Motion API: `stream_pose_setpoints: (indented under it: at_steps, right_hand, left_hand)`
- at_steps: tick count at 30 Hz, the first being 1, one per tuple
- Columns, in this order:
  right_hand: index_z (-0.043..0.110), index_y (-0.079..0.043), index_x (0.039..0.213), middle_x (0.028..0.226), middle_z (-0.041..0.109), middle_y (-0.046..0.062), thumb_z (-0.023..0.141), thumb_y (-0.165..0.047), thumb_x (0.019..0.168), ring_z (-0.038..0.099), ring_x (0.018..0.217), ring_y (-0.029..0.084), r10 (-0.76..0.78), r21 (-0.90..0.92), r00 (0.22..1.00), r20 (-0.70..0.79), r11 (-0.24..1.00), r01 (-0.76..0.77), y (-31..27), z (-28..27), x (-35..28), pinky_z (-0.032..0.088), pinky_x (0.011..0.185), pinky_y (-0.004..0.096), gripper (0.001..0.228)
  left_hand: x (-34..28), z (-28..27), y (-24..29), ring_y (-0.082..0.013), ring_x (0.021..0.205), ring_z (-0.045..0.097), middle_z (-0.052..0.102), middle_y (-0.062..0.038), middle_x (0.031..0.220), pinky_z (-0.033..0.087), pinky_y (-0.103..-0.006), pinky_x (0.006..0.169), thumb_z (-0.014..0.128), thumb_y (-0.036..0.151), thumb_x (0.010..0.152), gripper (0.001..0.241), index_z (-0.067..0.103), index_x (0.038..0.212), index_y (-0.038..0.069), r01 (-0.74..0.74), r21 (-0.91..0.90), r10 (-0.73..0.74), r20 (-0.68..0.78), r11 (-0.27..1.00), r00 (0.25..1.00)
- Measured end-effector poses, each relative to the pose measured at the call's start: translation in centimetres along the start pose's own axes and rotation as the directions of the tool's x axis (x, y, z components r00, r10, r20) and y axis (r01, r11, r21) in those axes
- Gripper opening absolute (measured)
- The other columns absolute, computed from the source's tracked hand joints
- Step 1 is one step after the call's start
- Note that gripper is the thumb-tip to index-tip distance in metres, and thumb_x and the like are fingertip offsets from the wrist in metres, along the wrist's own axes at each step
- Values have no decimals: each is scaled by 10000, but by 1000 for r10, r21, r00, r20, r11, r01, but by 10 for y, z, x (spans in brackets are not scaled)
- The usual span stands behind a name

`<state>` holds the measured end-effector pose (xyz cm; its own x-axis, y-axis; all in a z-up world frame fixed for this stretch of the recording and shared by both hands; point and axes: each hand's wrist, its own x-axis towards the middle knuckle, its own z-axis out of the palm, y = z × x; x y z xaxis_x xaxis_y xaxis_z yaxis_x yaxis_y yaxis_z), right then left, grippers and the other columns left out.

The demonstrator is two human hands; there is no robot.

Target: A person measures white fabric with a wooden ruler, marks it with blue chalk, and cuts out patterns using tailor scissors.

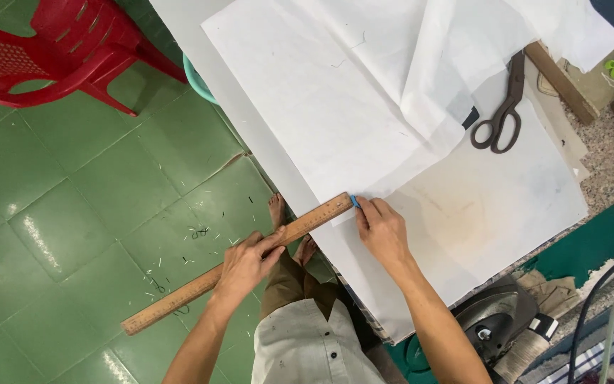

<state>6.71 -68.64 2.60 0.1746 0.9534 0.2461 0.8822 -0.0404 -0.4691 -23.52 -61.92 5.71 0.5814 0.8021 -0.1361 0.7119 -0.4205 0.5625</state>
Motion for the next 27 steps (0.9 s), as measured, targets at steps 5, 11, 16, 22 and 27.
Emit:
stream_pose_setpoints:
  at_steps: [5,11,16,22,27]
  right_hand:
    - [774,-67,999,719,622,44,762,16,810,648,601,181,-79,-94,997,26,992,81,-5,-19,0,547,515,265,206]
    - [774,-39,1066,786,637,67,748,49,837,685,678,212,1,-95,987,-163,995,-17,-9,-51,3,576,590,288,246]
    - [745,37,1170,866,670,139,711,53,953,707,745,249,105,-65,978,-179,991,-118,-6,-44,29,602,658,317,220]
    - [747,29,1139,908,686,110,690,7,1000,733,804,248,178,55,974,-140,984,-172,-23,-12,121,618,706,313,152]
    - [738,15,1071,893,696,98,717,-12,979,738,796,247,200,182,972,-124,967,-175,-49,25,226,617,718,327,99]
  left_hand:
    - [2,1,-7,-307,597,683,596,-20,709,521,-398,481,693,366,928,253,763,1167,327,-6,-1,6,14,1000,1000]
    - [25,-2,-67,-248,578,684,649,-16,735,527,-328,485,682,384,961,340,729,1296,344,-46,-66,44,-34,997,998]
    - [81,-77,-117,-303,661,701,670,-76,794,546,-394,529,740,360,926,398,722,1320,311,32,95,-1,-309,995,951]
    - [165,-154,-179,-235,587,668,650,-23,749,548,-365,518,755,337,933,378,743,1311,330,74,170,1,-404,983,915]
    - [239,-181,-215,-185,563,664,628,31,716,540,-324,494,777,365,902,343,758,1244,370,35,204,43,-370,978,928]
